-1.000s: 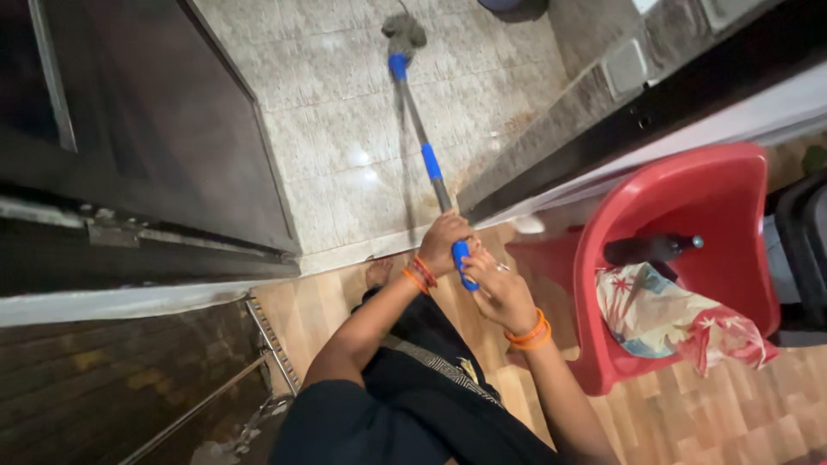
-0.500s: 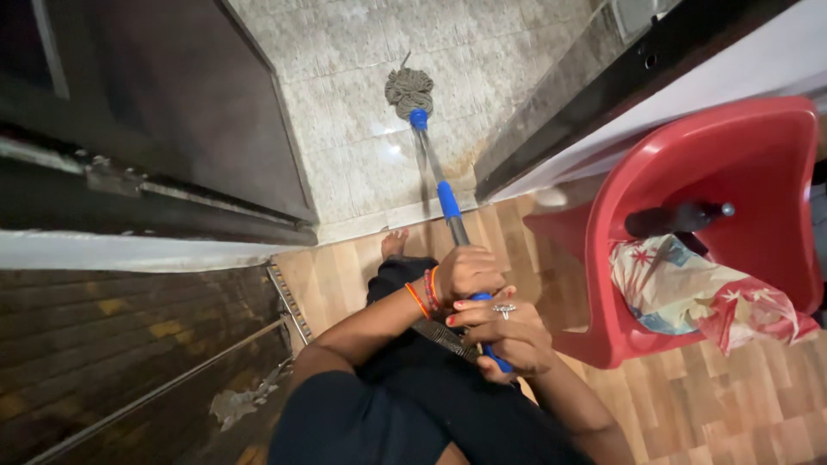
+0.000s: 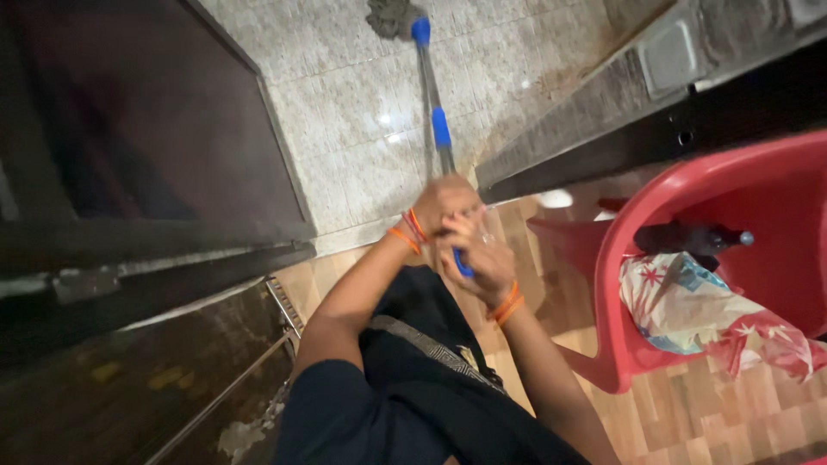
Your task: The person mops a tiled floor using a blue-handled mop. They move the mop back and forth in a repetitive motion, cleaning the area near a red plastic chair and a dark door.
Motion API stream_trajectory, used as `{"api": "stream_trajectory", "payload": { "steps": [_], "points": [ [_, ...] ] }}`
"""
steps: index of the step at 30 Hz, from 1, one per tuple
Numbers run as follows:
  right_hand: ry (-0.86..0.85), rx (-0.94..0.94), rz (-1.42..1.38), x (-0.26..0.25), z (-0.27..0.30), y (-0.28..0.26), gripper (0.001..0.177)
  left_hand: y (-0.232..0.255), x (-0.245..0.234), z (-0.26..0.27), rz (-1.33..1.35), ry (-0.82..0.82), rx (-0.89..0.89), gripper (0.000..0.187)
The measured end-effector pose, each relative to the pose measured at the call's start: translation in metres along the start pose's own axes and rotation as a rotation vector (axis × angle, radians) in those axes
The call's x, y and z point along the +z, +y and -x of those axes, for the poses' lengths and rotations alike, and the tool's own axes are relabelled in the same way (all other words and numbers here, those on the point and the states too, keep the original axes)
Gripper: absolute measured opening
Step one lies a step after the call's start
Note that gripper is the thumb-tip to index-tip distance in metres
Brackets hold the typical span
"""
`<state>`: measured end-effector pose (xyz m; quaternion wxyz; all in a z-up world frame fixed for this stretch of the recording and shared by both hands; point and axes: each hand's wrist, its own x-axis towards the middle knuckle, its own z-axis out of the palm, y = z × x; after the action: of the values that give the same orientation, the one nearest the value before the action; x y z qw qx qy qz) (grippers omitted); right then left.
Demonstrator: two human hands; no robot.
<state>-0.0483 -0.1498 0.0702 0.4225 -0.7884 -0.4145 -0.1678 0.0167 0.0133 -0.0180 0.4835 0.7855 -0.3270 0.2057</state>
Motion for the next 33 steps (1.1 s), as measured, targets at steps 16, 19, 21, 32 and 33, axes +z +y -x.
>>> {"api": "stream_trajectory", "payload": {
  "steps": [16,19,21,32,33],
  "points": [
    [-0.314,0.484,-0.126,0.007,0.136,0.066,0.02,-0.048,0.121,0.098,-0.383,-0.122,-0.144,0.049],
    [-0.265,0.425,-0.13,-0.052,0.13,-0.012,0.018,0.039,0.115,0.102,-0.14,-0.038,-0.065,0.049],
    [-0.183,0.299,-0.166,-0.089,0.111,-0.058,0.022,0.096,0.098,0.079,-0.109,-0.085,-0.075,0.04],
    [0.088,-0.149,-0.604,-0.136,0.057,-0.144,0.03,0.213,0.052,0.018,0.133,-0.103,0.24,0.017],
    [0.122,-0.164,-0.609,-0.128,0.055,-0.139,0.029,0.208,0.048,0.015,0.126,-0.089,0.242,0.017]
  ]
}}
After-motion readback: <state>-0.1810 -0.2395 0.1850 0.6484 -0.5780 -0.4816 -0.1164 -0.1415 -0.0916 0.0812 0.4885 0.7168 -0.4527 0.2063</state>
